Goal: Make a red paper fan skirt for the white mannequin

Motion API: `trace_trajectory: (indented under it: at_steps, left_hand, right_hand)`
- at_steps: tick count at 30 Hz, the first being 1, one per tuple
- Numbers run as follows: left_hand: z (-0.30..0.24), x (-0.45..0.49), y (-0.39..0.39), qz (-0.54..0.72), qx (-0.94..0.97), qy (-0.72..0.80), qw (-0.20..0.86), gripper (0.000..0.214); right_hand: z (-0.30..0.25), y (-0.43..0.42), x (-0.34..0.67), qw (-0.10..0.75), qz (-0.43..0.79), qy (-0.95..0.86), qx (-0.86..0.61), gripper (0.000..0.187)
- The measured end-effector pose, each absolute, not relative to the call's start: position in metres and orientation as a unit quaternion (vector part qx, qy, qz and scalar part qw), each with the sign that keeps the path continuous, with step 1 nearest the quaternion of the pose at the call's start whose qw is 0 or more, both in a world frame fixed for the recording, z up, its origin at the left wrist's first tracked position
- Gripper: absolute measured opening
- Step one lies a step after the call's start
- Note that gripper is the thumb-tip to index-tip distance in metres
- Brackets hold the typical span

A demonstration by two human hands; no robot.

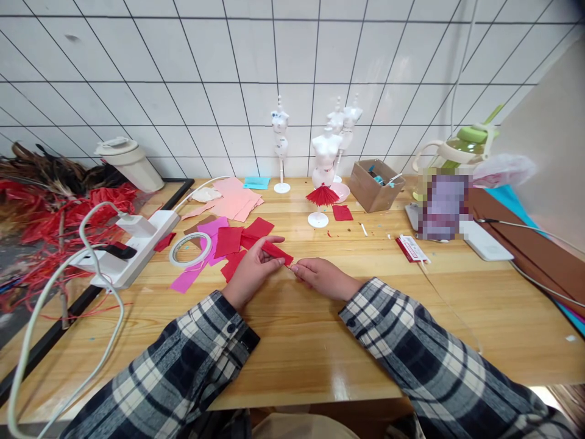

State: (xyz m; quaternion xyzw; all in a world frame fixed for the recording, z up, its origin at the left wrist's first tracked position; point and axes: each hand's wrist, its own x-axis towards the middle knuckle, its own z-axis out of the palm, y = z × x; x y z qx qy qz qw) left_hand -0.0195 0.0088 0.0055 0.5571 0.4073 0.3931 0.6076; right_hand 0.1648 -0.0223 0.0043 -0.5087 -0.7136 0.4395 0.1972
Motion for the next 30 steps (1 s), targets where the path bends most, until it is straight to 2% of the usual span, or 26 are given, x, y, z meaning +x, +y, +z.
trace_trajectory:
  at_steps: [13,20,26,30]
  left_hand:
    - [0.002,-0.018,0.01,0.411,0.503,0.412,0.64,0.055]
    - [0.0,-0.015,0.009,0.428,0.488,0.45,0.613,0.037]
    - [0.004,-0.008,0.003,0.471,0.434,0.436,0.632,0.051]
    - [0.002,-0.007,0.003,0.462,0.438,0.431,0.64,0.05]
  right_hand:
    - [-0.001,-0.022,0.164,0.247,0.42,-0.69,-0.536,0.036]
    - [-0.004,-0.022,0.163,0.268,0.43,-0.679,-0.532,0.037]
    - [-0.006,-0.024,0.16,0.294,0.432,-0.659,-0.541,0.036]
    - [-0.006,-0.024,0.16,0.299,0.434,-0.657,-0.54,0.036]
